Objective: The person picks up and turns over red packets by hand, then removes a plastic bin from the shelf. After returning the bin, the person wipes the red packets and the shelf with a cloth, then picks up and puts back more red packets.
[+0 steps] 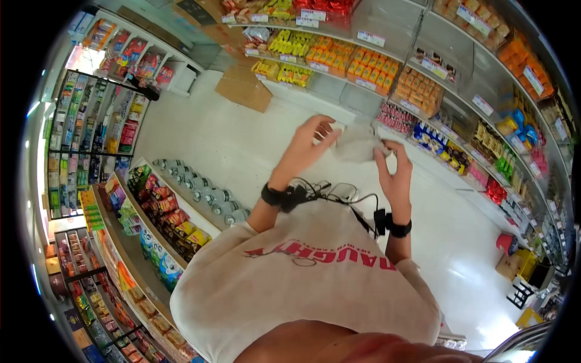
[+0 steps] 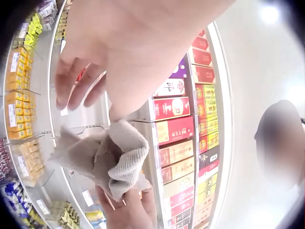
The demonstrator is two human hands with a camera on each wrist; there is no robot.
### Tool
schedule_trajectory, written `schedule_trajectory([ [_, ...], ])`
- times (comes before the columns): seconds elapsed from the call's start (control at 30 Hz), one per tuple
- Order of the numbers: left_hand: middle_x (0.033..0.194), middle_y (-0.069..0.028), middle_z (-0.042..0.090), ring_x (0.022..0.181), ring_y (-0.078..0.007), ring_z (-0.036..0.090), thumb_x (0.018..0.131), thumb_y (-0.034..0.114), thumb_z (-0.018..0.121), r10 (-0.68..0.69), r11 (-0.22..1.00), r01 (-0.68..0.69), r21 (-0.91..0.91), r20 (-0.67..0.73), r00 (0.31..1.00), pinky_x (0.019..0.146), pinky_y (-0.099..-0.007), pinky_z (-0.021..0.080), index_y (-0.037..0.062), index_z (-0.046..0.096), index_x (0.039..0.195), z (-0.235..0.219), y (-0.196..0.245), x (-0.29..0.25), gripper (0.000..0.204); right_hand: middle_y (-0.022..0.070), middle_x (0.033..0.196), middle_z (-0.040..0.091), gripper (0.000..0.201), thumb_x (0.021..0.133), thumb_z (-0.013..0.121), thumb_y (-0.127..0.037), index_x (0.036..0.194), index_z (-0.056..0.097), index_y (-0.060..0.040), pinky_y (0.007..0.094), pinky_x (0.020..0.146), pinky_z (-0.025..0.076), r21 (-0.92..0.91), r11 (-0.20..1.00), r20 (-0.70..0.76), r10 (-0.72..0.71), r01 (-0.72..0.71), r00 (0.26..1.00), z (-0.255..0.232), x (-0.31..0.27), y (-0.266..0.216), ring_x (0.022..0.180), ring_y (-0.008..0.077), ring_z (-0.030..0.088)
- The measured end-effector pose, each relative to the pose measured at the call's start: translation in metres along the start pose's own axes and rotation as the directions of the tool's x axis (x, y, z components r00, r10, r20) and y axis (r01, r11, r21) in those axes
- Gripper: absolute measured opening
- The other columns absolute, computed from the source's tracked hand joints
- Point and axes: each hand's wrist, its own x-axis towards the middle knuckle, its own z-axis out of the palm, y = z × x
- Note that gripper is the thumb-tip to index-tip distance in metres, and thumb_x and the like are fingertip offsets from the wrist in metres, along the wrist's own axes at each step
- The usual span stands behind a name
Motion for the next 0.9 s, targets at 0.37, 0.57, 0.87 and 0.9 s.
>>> schedule_trajectory([
  [0.37, 0.098, -0.0021, 0.068, 0.090, -0.0088, 0.063, 0.096, 0.008, 0.072, 0.006, 0.941, 0.028, -0.338, 0.100, 0.995, 0.079, -0.0257, 0.051, -0.0025, 0.068, 0.111, -0.115, -0.060, -0.062, 0.019, 0.0155, 0.112, 0.071, 0.025, 0.090, 0.075, -0.003, 0.109, 0.059, -0.0024, 0.0389, 0.084, 0.055, 0.089, 0.989, 0.201, -0.138, 0.122, 0.970, 0.121, -0.017, -0.056, 0.095, 0.0340, 0.070],
  [0.57, 0.097, -0.0019, 0.067, 0.089, -0.0089, 0.063, 0.095, 0.003, 0.072, -0.099, 0.887, -0.059, -0.459, -0.312, 0.945, 0.080, -0.0253, 0.051, -0.0008, 0.063, 0.107, -0.203, -0.090, -0.110, 0.015, 0.0128, 0.118, 0.072, 0.023, 0.088, 0.076, 0.000, 0.105, 0.062, -0.0033, 0.0380, 0.093, 0.054, 0.089, 0.966, 0.258, -0.258, 0.243, 0.931, 0.215, -0.022, -0.103, 0.104, 0.0304, 0.068],
  [0.87, 0.083, 0.0026, 0.063, 0.080, -0.0031, 0.058, 0.101, 0.010, 0.065, -0.285, 0.820, -0.012, -0.573, -0.426, 0.859, 0.065, -0.0206, 0.041, 0.0043, 0.057, 0.106, -0.295, -0.127, -0.161, 0.011, 0.0093, 0.093, 0.070, 0.020, 0.084, 0.076, 0.001, 0.102, 0.070, -0.0050, 0.0479, 0.104, 0.048, 0.172, 0.908, 0.493, -0.414, 0.381, 0.765, 0.311, -0.015, -0.168, 0.097, 0.0321, 0.066],
  [0.9, 0.084, 0.0019, 0.064, 0.080, -0.0033, 0.058, 0.100, 0.010, 0.065, -0.275, 0.821, -0.010, -0.570, -0.412, 0.869, 0.065, -0.0207, 0.042, 0.0040, 0.058, 0.106, -0.299, -0.129, -0.163, 0.012, 0.0095, 0.092, 0.069, 0.020, 0.084, 0.076, 0.002, 0.102, 0.071, -0.0051, 0.0479, 0.105, 0.048, 0.197, 0.903, 0.515, -0.426, 0.381, 0.744, 0.319, -0.015, -0.175, 0.096, 0.0322, 0.065],
])
